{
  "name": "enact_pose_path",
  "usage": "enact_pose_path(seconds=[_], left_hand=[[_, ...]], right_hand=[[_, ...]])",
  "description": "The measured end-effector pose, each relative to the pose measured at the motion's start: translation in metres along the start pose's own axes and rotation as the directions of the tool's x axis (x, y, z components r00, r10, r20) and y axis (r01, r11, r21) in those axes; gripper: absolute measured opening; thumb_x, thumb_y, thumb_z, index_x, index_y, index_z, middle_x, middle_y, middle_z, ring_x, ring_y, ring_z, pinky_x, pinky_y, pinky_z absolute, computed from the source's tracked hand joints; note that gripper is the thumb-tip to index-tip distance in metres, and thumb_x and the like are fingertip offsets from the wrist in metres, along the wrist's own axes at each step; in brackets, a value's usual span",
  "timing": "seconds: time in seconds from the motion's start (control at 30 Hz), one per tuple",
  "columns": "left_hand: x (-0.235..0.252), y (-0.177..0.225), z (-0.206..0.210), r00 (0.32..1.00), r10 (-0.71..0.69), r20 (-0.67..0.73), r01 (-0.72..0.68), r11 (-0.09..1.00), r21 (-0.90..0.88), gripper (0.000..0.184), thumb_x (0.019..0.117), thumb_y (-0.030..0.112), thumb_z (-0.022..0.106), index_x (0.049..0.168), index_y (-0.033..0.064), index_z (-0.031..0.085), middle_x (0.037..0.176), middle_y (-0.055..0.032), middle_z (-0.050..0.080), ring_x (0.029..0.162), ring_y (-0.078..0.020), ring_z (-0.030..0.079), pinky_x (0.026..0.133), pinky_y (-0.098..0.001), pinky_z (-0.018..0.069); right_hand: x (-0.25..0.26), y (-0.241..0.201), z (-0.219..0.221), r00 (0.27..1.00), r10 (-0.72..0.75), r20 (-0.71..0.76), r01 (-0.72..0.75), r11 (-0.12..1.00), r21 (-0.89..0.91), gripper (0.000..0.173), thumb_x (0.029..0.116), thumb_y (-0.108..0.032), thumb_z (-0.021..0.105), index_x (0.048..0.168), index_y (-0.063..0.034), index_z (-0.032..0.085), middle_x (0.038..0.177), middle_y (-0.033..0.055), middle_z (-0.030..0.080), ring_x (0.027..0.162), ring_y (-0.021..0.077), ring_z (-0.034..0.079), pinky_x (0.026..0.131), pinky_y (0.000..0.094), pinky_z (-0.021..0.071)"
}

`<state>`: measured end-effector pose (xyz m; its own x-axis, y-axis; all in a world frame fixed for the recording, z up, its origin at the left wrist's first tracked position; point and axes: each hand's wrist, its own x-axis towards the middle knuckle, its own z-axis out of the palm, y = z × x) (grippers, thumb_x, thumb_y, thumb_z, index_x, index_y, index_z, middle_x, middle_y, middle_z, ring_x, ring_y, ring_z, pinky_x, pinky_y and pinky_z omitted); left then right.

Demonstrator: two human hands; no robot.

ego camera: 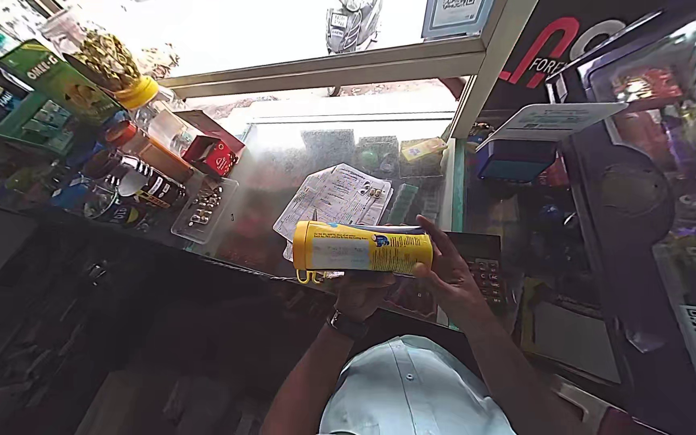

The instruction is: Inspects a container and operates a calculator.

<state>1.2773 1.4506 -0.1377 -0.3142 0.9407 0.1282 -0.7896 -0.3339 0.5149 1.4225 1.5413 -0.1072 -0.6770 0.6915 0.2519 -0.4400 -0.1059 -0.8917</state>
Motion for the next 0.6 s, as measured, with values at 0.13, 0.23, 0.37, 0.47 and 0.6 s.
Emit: enact_pose_path(seconds=[0.13, 0.23, 0.37, 0.47, 0.6], left_hand=[[-0.001, 0.012, 0.018, 0.999, 0.019, -0.043, -0.008, 0.970, 0.244, 0.040, 0.0802, 0.008, 0.084, 0.118, 0.0109, 0.069, 0.112, -0.0039, 0.075, 0.106, -0.0153, 0.071, 0.096, -0.0377, 0.0582], [-0.007, 0.023, 0.028, 0.984, 0.103, -0.144, -0.080, 0.985, 0.153, 0.050, 0.0815, 0.028, 0.086, 0.124, 0.0152, 0.063, 0.118, -0.0051, 0.073, 0.112, -0.0192, 0.069, 0.100, -0.0427, 0.0564], [-0.010, 0.026, 0.036, 0.973, 0.046, -0.227, -0.077, 0.989, -0.129, 0.052, 0.0807, 0.030, 0.086, 0.123, 0.0097, 0.064, 0.119, -0.0170, 0.071, 0.113, -0.0326, 0.069, 0.101, -0.0537, 0.0546], [-0.010, 0.022, 0.040, 0.984, -0.016, -0.177, -0.022, 0.977, -0.211, 0.041, 0.0824, 0.021, 0.084, 0.118, 0.0068, 0.068, 0.116, -0.0180, 0.072, 0.109, -0.0323, 0.071, 0.099, -0.0506, 0.0563], [-0.007, 0.014, 0.038, 0.992, -0.046, -0.118, 0.018, 0.972, -0.234, 0.038, 0.0840, 0.014, 0.081, 0.117, 0.0036, 0.067, 0.115, -0.0203, 0.071, 0.109, -0.0344, 0.070, 0.098, -0.0520, 0.0561]], right_hand=[[0.009, -0.008, 0.012, 0.989, 0.083, -0.124, -0.062, 0.984, 0.168, 0.063, 0.0977, -0.016, 0.066, 0.152, -0.0053, 0.036, 0.129, 0.0086, 0.066, 0.111, 0.0182, 0.069, 0.095, 0.0350, 0.0600], [0.012, -0.013, 0.007, 0.983, 0.008, -0.181, 0.024, 0.984, 0.174, 0.062, 0.0960, -0.017, 0.070, 0.150, -0.0058, 0.043, 0.126, 0.0091, 0.068, 0.110, 0.0197, 0.070, 0.095, 0.0370, 0.0604], [0.009, -0.022, -0.004, 0.987, -0.122, -0.102, 0.117, 0.991, -0.060, 0.067, 0.0964, -0.022, 0.071, 0.152, -0.0022, 0.039, 0.134, 0.0082, 0.064, 0.116, 0.0185, 0.067, 0.099, 0.0347, 0.0586], [0.002, -0.029, -0.008, 0.984, -0.161, -0.072, 0.148, 0.977, -0.155, 0.066, 0.0971, -0.025, 0.071, 0.154, -0.0098, 0.040, 0.132, 0.0055, 0.066, 0.115, 0.0157, 0.067, 0.101, 0.0320, 0.0569], [-0.005, -0.036, -0.013, 0.984, -0.144, -0.101, 0.125, 0.976, -0.178, 0.066, 0.0964, -0.027, 0.072, 0.154, -0.0151, 0.042, 0.130, 0.0029, 0.067, 0.116, 0.0149, 0.067, 0.102, 0.0315, 0.0563]])
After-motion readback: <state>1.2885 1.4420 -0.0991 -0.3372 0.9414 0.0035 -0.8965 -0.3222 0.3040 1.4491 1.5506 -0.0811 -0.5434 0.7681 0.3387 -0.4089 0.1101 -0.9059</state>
